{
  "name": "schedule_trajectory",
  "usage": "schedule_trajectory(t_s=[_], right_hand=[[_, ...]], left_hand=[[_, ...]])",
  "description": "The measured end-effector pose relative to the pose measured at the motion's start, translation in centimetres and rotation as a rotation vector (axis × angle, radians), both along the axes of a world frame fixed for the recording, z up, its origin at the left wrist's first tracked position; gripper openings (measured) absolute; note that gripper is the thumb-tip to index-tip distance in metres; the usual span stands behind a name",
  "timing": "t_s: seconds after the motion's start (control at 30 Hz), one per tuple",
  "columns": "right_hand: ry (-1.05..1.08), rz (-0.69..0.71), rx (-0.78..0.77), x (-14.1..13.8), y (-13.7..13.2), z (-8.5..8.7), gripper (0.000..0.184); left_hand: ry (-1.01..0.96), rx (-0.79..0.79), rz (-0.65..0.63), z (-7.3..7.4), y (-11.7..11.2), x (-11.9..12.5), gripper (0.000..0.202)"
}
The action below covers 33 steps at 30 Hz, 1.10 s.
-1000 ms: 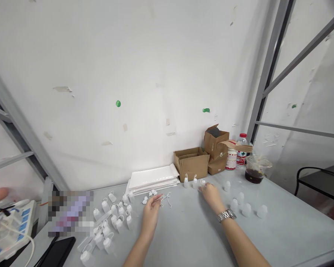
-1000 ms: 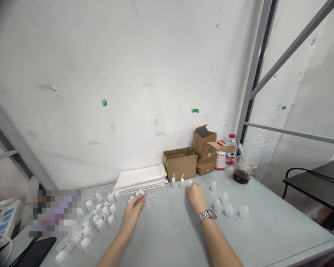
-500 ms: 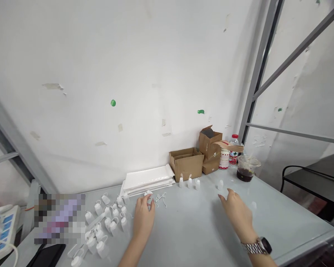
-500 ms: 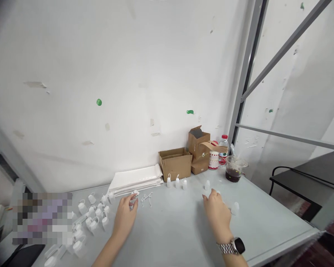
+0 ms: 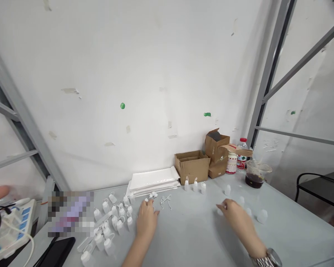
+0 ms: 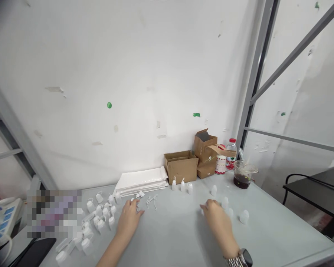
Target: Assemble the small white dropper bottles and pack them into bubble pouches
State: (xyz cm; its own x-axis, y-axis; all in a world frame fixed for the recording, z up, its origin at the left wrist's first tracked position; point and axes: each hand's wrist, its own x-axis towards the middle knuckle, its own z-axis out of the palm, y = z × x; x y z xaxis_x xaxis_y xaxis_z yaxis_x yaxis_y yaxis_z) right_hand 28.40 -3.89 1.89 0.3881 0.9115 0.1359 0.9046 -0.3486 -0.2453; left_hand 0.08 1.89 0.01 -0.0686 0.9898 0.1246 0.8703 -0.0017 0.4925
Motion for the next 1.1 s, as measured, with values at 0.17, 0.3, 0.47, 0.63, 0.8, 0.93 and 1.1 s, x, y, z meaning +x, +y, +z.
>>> schedule_trajectory(t_s=[0.17, 0.3, 0.47, 0.63, 0.8, 0.93, 1.1], right_hand=[[0.16, 0.242, 0.026, -5.0, 0.7, -1.0, 0.015], [0.094, 0.383, 0.059, -8.2, 1.6, -0.6, 0.015], [0.489, 0.605, 0.182, -11.2, 4.6, 0.4, 0.009], [1.227, 0.595, 0.024, -13.1, 6.6, -1.7, 0.028], [1.303, 0.612, 0.131, -13.2, 5.9, -2.4, 0.039], [1.25, 0.669, 0.099, -13.4, 5.1, -1.7, 0.025], [1.197, 0.703, 0.031, -13.9, 4.5, -1.7, 0.022]], left_hand=[[0.08, 0.01, 0.016, -0.4, 0.2, -0.1, 0.021], [0.079, -0.001, 0.002, -0.8, 0.8, -0.2, 0.016], [0.043, -0.002, 0.022, -0.6, 0.7, -0.3, 0.012], [-0.354, 0.011, 0.005, -0.3, 1.0, -0.2, 0.008], [-1.039, -0.071, 0.036, 0.1, 1.2, 0.5, 0.01], [-1.448, -0.14, 0.021, 0.5, 0.5, 1.0, 0.011], [-1.546, -0.287, 0.081, 0.8, 0.3, 0.8, 0.008]])
